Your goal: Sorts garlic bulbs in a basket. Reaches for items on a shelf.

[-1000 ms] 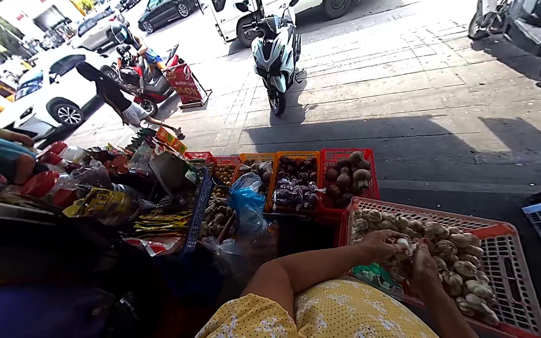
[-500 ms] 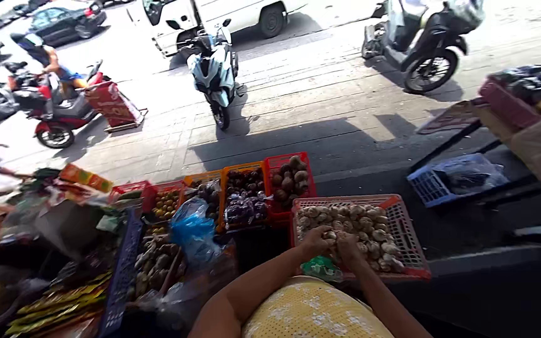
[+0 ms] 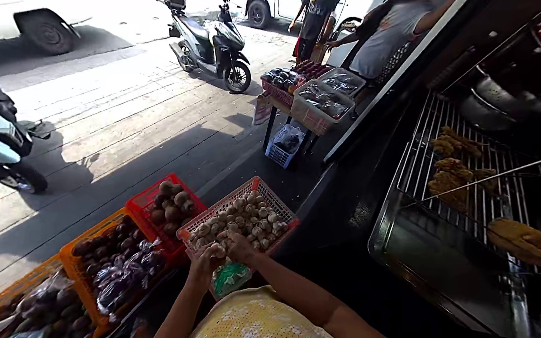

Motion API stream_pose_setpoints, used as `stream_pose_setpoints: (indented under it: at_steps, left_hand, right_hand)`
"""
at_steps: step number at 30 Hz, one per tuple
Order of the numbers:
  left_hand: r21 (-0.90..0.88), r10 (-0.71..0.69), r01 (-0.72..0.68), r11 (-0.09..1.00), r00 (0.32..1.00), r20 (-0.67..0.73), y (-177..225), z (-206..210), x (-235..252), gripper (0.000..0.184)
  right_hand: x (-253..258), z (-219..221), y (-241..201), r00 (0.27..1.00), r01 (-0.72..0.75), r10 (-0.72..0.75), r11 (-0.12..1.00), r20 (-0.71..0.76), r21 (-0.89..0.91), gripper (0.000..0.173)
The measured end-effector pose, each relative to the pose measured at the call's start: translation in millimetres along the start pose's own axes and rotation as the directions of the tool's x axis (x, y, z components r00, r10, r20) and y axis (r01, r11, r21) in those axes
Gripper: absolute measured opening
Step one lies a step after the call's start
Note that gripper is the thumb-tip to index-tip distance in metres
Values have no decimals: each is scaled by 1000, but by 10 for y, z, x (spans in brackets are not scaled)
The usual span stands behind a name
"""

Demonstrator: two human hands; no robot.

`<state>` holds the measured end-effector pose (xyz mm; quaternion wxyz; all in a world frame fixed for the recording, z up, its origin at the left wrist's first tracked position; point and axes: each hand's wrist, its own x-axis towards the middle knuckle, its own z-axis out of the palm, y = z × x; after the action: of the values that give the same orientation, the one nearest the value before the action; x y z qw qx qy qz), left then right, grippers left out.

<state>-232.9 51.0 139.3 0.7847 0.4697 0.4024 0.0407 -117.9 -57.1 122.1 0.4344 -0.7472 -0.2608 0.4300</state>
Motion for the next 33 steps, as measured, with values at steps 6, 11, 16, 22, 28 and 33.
stream_pose_setpoints:
  at_steps: [6,11,16,22,28,33]
  left_hand:
    - [-1,-20,20,1000,999,-43,-3,44,-10,27]
    - [-35,-76,73,997,989,-129,21,129,-43,39]
    - [31,19,-20,999,999,28,37,185,-87,37]
    - [98,54,-63,993,994,92,98,185,-142,32]
    - [190,61,-80,979,992,106,69,105,-83,25]
    - [71,92,-100,992,990,112,93,115,-97,30]
  right_hand:
    - [-98,96,-42,995,97,-99,991,-14,-87,53]
    - [-115,89,-161,1000,1,1,967,8,-255,52]
    - [-154,71,-197,996,-65,42,953,-85,-296,56]
    - [-146,68,-258,981,-39,-24,947,-194,-318,61]
    - [-125,82,-207,977,-70,72,997,-202,15,61]
    - [-102,96,-186,952,-129,228,904,-205,407,47]
